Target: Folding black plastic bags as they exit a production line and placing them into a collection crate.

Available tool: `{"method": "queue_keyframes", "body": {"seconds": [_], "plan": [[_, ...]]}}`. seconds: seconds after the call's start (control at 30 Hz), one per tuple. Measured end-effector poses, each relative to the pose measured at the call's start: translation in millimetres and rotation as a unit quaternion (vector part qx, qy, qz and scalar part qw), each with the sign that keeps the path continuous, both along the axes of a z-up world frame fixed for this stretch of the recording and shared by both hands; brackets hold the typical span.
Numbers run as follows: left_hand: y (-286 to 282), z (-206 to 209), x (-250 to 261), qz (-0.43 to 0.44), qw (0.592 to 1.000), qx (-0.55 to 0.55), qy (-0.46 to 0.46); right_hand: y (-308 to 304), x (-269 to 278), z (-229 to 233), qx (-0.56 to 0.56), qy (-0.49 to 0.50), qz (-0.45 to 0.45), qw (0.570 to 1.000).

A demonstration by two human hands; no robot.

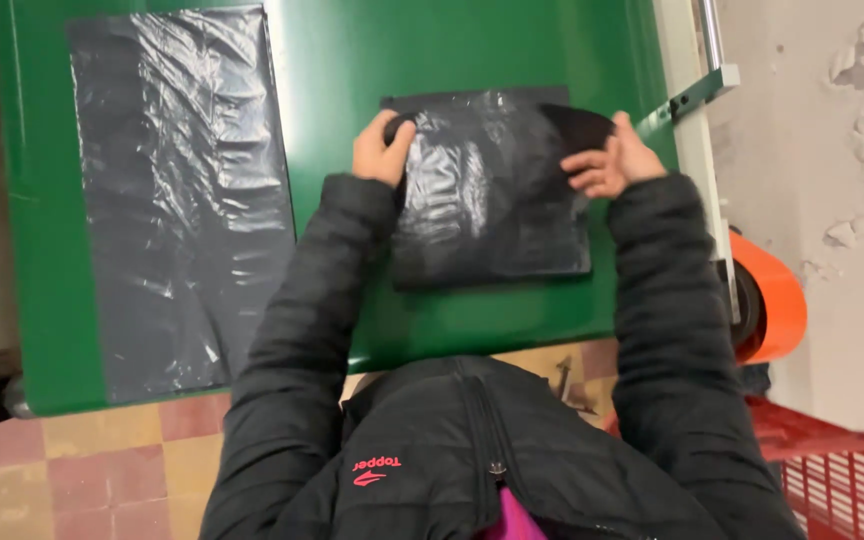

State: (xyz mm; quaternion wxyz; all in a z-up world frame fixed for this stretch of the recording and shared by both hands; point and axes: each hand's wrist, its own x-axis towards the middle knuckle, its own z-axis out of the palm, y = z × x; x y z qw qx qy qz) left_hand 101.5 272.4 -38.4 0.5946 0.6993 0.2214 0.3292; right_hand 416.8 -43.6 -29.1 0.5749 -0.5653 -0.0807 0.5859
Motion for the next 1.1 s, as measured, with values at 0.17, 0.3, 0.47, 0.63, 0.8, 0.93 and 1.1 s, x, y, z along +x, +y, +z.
{"method": "queue_keyframes", "body": {"seconds": [0.17,0.3,0.47,0.63,0.8,0.93,1.1], "plan": [[45.1,-84.3,54.7,0.084,0.971,0.134,0.179,79.1,3.6,-17.5,-0.219,-0.157,-0.057,0.961],[50.1,-104.5,56.7,0.117,0.971,0.123,0.167,109.8,-0.6,-6.7,-0.261,-0.595,0.032,0.760],[39.9,-66.3,45.3,0.145,0.965,0.101,0.194,153.5,7.2,-23.1,-0.065,-0.794,0.198,0.571],[-35.3,24.3,25.5,-0.019,0.927,0.356,0.115,173.1,18.4,-38.0,-0.175,-0.701,0.316,0.615],[-76.0,-98.3,29.1,-0.249,0.968,-0.008,-0.006,137.9,-31.6,3.6,-0.131,-0.728,0.274,0.615],[-58.9,-52.6,-9.8,-0.139,0.796,-0.582,-0.092,69.8,-134.8,82.8,0.045,-0.843,0.073,0.532],[-50.3,-121.6,-72.9,-0.089,0.743,-0.655,-0.108,-4.0,-197.0,48.9,0.031,-0.844,0.034,0.535]]}}
